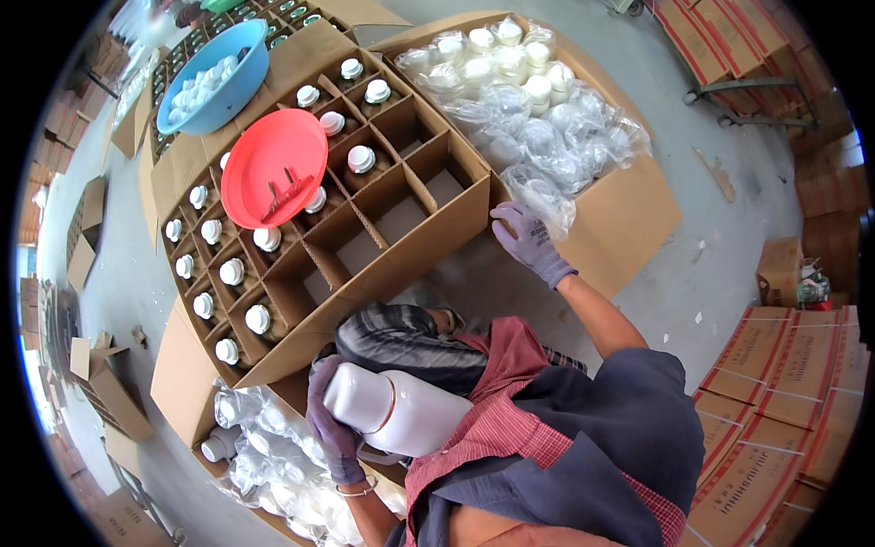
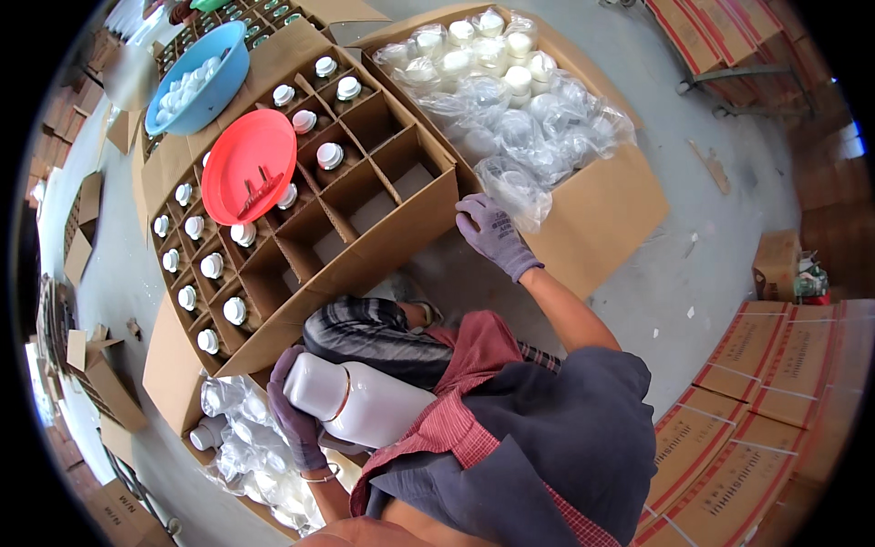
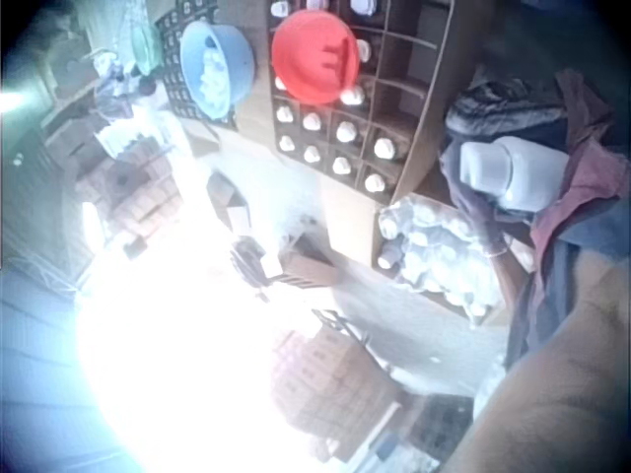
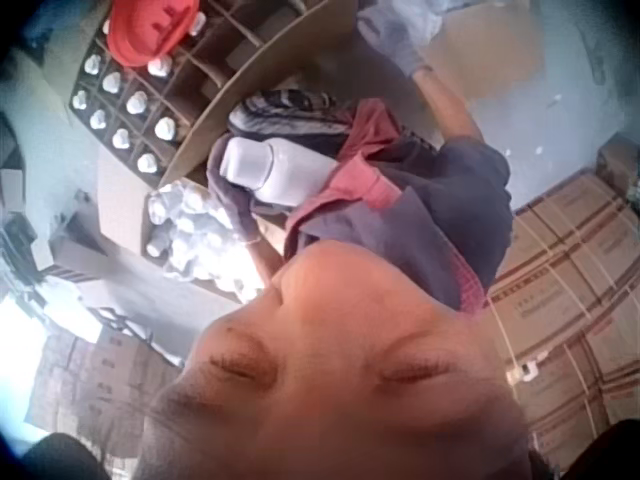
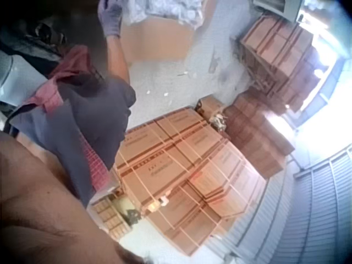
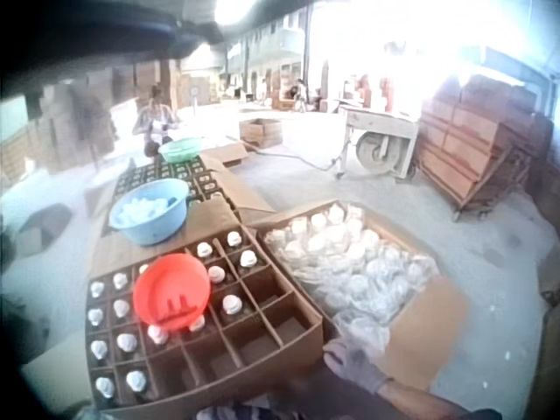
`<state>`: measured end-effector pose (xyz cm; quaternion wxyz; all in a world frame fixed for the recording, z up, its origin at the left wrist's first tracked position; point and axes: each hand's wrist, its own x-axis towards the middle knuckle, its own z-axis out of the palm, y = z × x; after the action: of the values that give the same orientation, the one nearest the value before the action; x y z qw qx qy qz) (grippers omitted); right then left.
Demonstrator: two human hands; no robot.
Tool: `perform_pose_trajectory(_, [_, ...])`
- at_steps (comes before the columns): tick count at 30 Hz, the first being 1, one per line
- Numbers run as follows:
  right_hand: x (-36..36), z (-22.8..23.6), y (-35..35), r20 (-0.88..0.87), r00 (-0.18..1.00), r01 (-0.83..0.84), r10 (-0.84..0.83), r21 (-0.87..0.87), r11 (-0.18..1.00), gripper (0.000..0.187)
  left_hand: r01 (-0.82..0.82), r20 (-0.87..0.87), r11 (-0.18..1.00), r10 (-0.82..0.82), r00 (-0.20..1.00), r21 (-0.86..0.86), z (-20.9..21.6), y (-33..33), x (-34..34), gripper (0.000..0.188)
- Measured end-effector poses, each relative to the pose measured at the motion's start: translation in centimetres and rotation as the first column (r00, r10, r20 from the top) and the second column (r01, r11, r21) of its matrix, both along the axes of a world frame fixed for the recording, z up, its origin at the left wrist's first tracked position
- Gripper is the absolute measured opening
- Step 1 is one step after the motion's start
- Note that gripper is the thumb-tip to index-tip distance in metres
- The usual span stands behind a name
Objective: The person, wearing gloves, caps bottles in a cardboard grid, removes a bottle from a plastic bag to place it in a large container, and handles various white plastic bottle components including caps and filters while seated on the floor.
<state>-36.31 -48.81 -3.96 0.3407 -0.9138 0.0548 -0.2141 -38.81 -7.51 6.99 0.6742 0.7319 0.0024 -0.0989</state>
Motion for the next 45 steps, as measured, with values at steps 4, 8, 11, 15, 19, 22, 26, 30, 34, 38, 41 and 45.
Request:
perform_pose_trajectory(4, [3.7, -1.6, -3.6, 0.029, 0.993, 0.115, -0.117, 0.078, 0.99, 0.016, -0.022, -0.007, 0.99, 0.023, 1.0, 0.138, 2.0, -2.3, -0.5, 0.055])
perform_pose_trajectory(8, [10.3, -2.8, -8.5, -0.038, 0.973, 0.232, -0.229, 0.169, 0.958, 0.023, -0.063, -0.008, 0.973, 0.066, 0.998, 0.224, 1.1, -2.8, 0.3, 0.056])
perform_pose_trajectory(11, [13.7, -2.6, -10.0, -0.197, 0.961, 0.209, -0.196, 0.051, 0.977, 0.03, -0.105, -0.041, 0.974, 0.115, 0.992, 0.201, -0.3, -2.7, 1.4, 0.053])
perform_pose_trajectory(15, [16.4, -5.2, -9.1, -0.134, 0.991, 0.042, 0.0, 0.305, 0.952, 0.032, -0.077, 0.009, 0.951, 0.078, 0.997, 0.299, -0.8, -3.6, 3.2, 0.051])
perform_pose_trajectory(19, [20.0, -9.3, -8.0, -0.264, 0.964, 0.139, -0.013, 0.463, 0.875, 0.028, -0.079, 0.032, 0.962, 0.073, 0.997, 0.26, -3.0, -1.7, 4.5, 0.044])
perform_pose_trajectory(22, [22.8, -9.1, -9.3, -0.175, 0.976, 0.101, -0.128, -0.155, 0.983, 0.034, -0.007, 0.067, 0.91, -0.023, 0.997, 0.415, -2.3, -2.2, 5.2, 0.04])
perform_pose_trajectory(26, [27.1, -10.7, -10.3, -0.327, 0.945, -0.202, -0.02, -0.627, 0.752, 0.04, 0.038, 0.054, 0.891, -0.07, 0.996, 0.453, -1.4, -3.5, 5.8, 0.036])
perform_pose_trajectory(30, [29.5, -12.8, -10.5, -0.374, 0.905, -0.046, -0.201, -0.557, 0.829, 0.037, -0.106, -0.12, 0.987, 0.121, 0.985, 0.122, -0.6, -5.1, 5.9, 0.04])
perform_pose_trajectory(34, [25.6, -7.4, -9.8, 0.0, 0.975, 0.215, -0.224, 0.278, 0.936, 0.015, -0.124, -0.091, 0.956, 0.152, 0.984, 0.266, -0.7, -4.3, 4.8, 0.046])
perform_pose_trajectory(38, [18.9, -0.2, -6.4, 0.302, 0.948, -0.253, -0.103, 0.907, 0.336, 0.009, -0.029, -0.008, 0.902, 0.036, 0.999, 0.431, 1.4, -6.2, 5.5, 0.046])
perform_pose_trajectory(41, [15.7, 7.2, 2.4, 0.432, 0.901, -0.378, 0.033, 0.748, 0.545, 0.01, 0.02, 0.093, 0.931, -0.058, 0.994, 0.365, 1.1, -5.4, 6.0, 0.043])
perform_pose_trajectory(45, [13.8, 9.5, 12.9, 0.435, 0.846, -0.532, 0.308, 0.65, 0.543, 0.023, -0.002, 0.052, 0.998, 0.005, 0.999, -0.066, 2.2, -6.7, 10.3, 0.04])
